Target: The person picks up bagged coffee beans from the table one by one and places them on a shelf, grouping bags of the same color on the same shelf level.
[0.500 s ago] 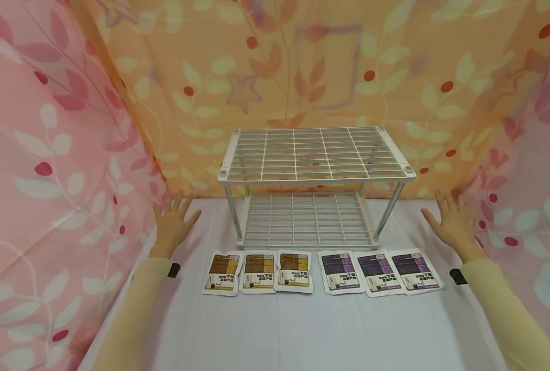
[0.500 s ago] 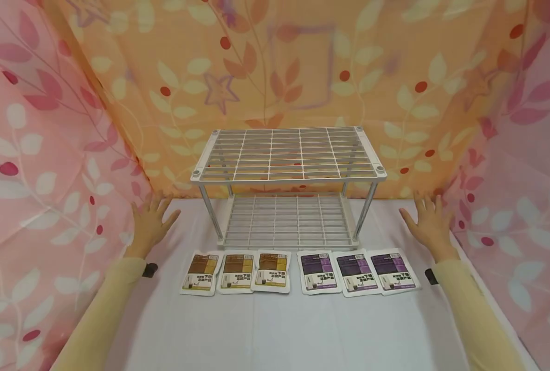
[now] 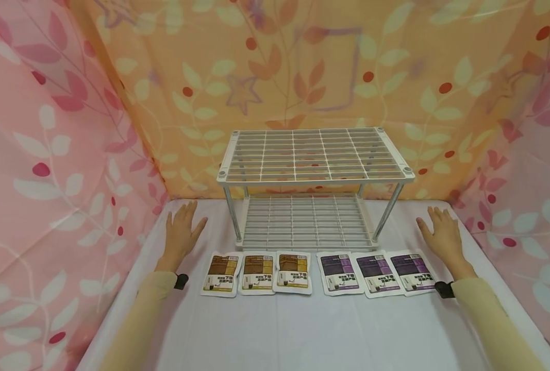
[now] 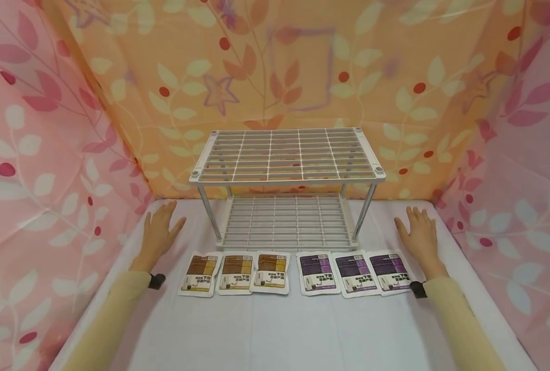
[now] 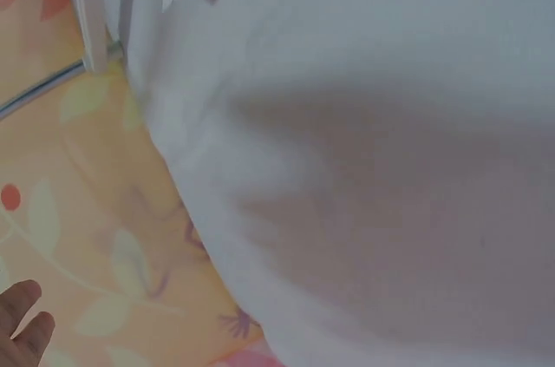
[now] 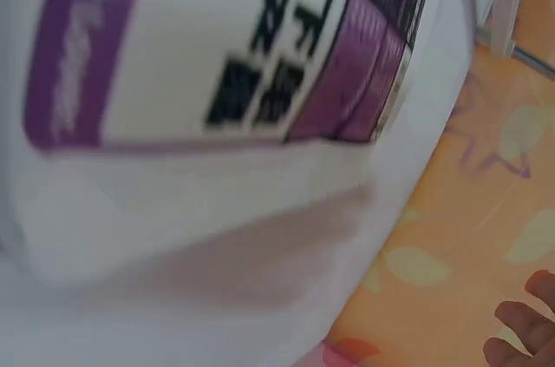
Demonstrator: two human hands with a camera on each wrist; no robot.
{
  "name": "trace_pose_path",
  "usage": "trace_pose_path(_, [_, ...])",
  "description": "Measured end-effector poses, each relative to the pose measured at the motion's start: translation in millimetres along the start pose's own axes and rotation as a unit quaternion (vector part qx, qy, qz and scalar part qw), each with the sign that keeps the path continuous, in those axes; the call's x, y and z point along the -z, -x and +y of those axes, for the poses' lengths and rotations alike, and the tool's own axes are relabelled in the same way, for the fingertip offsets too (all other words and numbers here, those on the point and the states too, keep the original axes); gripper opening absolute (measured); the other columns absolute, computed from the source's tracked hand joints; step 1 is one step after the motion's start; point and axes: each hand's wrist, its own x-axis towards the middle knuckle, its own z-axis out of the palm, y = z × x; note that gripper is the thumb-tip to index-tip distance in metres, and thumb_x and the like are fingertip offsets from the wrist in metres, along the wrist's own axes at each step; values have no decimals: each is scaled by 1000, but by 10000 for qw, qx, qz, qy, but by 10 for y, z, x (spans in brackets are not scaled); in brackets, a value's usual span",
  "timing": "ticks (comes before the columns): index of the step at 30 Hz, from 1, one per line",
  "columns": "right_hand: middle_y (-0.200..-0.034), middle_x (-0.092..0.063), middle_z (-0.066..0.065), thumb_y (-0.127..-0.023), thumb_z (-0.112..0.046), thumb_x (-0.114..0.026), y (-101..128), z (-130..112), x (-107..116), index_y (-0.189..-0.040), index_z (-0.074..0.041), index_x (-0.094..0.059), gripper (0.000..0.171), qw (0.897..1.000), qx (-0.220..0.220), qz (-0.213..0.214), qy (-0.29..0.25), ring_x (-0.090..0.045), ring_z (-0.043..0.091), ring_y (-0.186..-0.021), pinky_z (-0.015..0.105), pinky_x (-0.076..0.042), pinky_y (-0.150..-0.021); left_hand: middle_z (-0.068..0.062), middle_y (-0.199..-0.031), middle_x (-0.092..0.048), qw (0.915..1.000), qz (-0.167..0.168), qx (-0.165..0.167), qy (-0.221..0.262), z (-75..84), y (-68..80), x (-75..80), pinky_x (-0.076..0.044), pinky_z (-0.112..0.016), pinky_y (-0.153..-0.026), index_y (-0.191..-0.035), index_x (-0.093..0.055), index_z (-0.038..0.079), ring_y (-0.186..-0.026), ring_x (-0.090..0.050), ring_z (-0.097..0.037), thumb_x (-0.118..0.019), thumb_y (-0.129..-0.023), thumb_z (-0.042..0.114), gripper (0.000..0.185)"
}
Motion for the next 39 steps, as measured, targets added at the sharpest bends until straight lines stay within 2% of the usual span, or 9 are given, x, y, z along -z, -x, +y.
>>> trace_pose_path(3, [-135,-35,36,-97,-36,-42,66,-85,-24,-134,11,-37,60,9996,-113,10,-241,-22,53,-130,64,-8,-107,-21,-139,-42,9998,115,-60,154,43,59,-46,-10,-61,-109,-142,-35,6,-131,-33,-37,-49,-94,41,61])
trace_pose_path(9, [-125,-47,34,-96,-27,-47,211,-270,-77,-123,8,-52,45,9973,-179,280,-651,-40,53,-116,64,-29,-95,-24,-131,-49,9985,254,-153,452,225,193,-124,-20,-63,-105,-137,-43,4,-125,-41,-39,-55,-92,33,55])
trace_pose_path(13, [-118,-53,33,-95,-23,-50,300,-404,-126,-116,7,-58,38,9949,-195,415,-899,-44,52,-109,62,-32,-91,-24,-128,-52,9975,241,-159,650,368,274,-160,-25,-61,-103,-134,-47,3,-121,-45,-39,-56,-92,30,51])
trace_pose_path(21, [-111,-58,31,-93,-18,-54,441,-664,-217,-114,7,-60,33,9894,-239,531,-1331,-50,48,-106,59,-37,-87,-20,-121,-59,9930,140,-11,1173,612,362,-214,-38,-54,-96,-128,-53,1,-111,-53,-39,-57,-92,25,43])
trace_pose_path(24, [-109,-60,28,-93,-17,-55,479,-753,-265,-114,6,-61,32,9878,-220,539,-1446,-54,43,-102,52,-43,-82,-18,-120,-60,9918,47,20,1278,691,406,-242,-40,-52,-96,-127,-55,2,-111,-54,-36,-55,-93,27,41])
trace_pose_path(27, [-104,-64,23,-93,-18,-55,500,-834,-310,-114,3,-62,31,9875,-227,455,-1490,-59,35,-92,34,-48,-73,-17,-120,-60,9906,-95,30,1363,774,451,-275,-41,-51,-96,-127,-55,3,-112,-54,-35,-53,-94,30,42])
trace_pose_path(31, [-96,-67,18,-93,-22,-56,524,-914,-369,-115,-2,-63,31,9874,-221,240,-1547,-59,19,-82,13,-44,-61,-17,-123,-58,9852,-411,161,1657,896,506,-298,-41,-51,-97,-129,-53,4,-115,-52,-35,-53,-94,32,45])
trace_pose_path(35, [-91,-68,15,-92,-21,-57,543,-1010,-418,-113,-2,-64,29,9857,-126,102,-1677,-55,8,-79,12,-43,-59,-14,-127,-56,9774,-708,454,1938,1005,556,-301,-40,-52,-98,-131,-52,6,-120,-49,-34,-54,-94,32,45])
trace_pose_path(39, [-87,-67,13,-92,-18,-57,564,-1143,-474,-112,-1,-64,27,9839,-55,49,-1787,-57,12,-78,15,-45,-58,-12,-129,-54,9729,-904,495,2072,1096,609,-301,-41,-51,-98,-131,-51,8,-121,-49,-32,-54,-94,33,45])
